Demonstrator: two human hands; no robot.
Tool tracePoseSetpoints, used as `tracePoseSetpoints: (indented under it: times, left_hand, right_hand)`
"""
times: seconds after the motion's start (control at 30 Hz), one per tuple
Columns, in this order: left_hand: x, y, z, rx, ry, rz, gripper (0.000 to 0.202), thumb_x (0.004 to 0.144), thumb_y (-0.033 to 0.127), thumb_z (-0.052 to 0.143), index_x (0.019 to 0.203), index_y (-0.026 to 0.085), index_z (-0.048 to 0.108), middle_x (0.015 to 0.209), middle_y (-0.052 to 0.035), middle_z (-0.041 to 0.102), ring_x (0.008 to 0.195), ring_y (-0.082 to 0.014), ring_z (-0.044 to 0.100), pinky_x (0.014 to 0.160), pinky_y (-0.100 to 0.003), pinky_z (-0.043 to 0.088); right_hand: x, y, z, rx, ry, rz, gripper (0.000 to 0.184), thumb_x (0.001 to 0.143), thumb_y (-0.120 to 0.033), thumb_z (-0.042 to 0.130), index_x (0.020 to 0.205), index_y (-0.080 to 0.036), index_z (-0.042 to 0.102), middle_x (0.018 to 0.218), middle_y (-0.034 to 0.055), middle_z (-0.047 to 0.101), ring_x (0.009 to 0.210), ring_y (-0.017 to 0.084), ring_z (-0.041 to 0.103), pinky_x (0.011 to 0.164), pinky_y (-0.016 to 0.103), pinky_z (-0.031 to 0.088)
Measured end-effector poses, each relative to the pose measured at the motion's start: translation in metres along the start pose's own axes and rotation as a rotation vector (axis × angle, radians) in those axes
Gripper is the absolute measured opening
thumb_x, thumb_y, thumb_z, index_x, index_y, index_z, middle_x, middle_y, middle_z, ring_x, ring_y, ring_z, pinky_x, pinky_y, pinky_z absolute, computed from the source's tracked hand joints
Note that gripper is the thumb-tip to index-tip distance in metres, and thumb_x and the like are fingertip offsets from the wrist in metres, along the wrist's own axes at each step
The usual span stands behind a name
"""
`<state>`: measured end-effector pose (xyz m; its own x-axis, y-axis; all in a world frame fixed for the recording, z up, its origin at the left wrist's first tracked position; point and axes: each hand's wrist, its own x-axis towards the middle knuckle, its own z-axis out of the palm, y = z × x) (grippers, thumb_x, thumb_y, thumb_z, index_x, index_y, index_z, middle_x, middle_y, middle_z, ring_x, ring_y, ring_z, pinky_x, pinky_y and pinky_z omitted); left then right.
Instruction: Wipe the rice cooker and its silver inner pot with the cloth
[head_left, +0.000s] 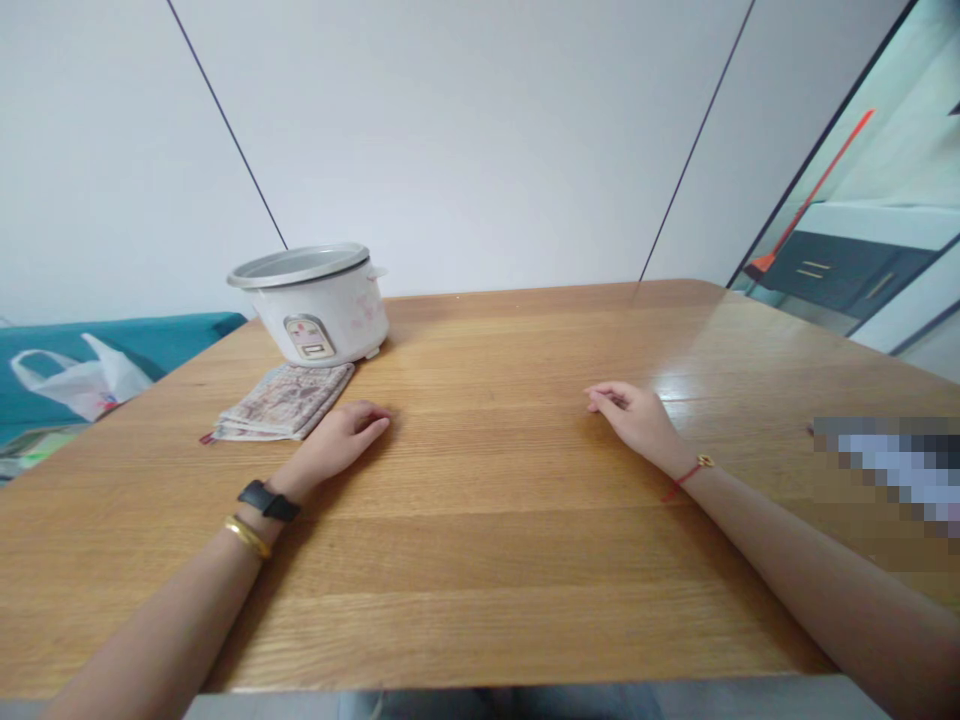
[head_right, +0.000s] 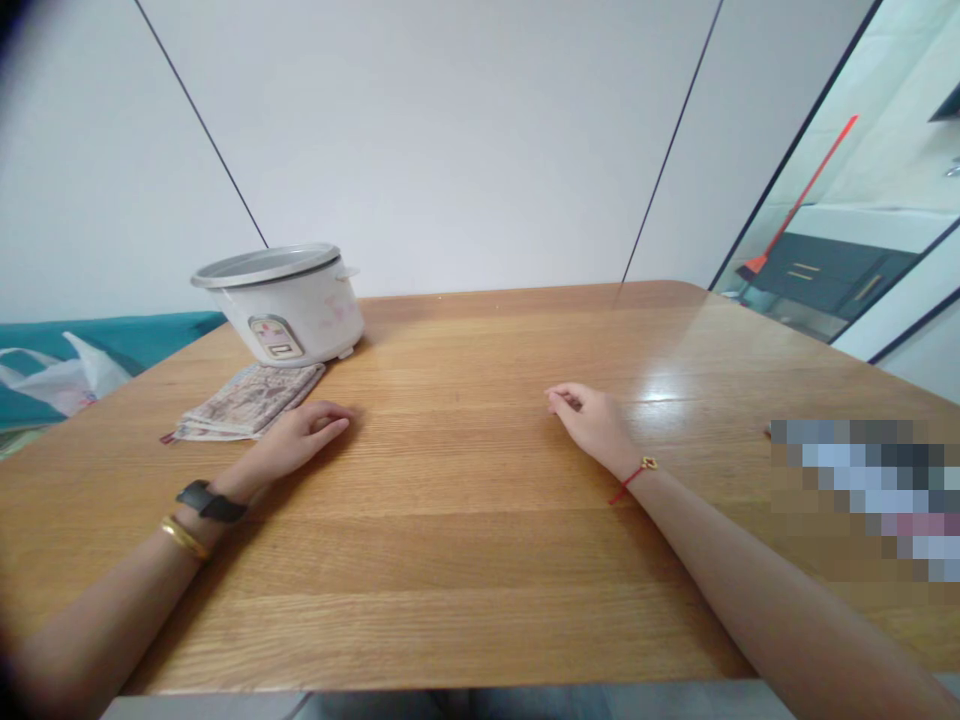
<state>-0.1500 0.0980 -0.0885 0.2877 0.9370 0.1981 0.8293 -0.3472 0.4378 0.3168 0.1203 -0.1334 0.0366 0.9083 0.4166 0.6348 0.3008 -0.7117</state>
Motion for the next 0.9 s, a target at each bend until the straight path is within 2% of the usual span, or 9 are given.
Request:
tracePoseSetpoints:
  times: [0.7,0.9]
  left_hand:
    - [0.0002,-0.0027,0.0006,-0.005,-0.004,0.037,0.044,0.096,0.053,0.049,0.105,0.017,0.073,0.109,-0.0105,0.074,0.1,-0.0268,0.068,0.095,-0.039,0.051]
    - [-0.0002,-0.0026,0.0005,-0.01,-0.005,0.048,0.044,0.096,0.053,0.049,0.105,0.017,0.073,0.109,-0.0101,0.074,0.101,-0.0267,0.068,0.099,-0.04,0.05]
  right_hand:
    - [-0.0001,0.0008,-0.0002,-0.013,-0.023,-0.003,0.034,0.089,-0.048,0.055,0.094,-0.02,0.074,0.084,0.0082,0.077,0.083,0.025,0.072,0.078,0.039,0.056]
    - [0.0003,0.0008,-0.0007,-0.004,-0.031,0.002,0.034,0.088,-0.048,0.055,0.093,-0.02,0.074,0.084,0.008,0.077,0.083,0.025,0.072,0.079,0.039,0.056]
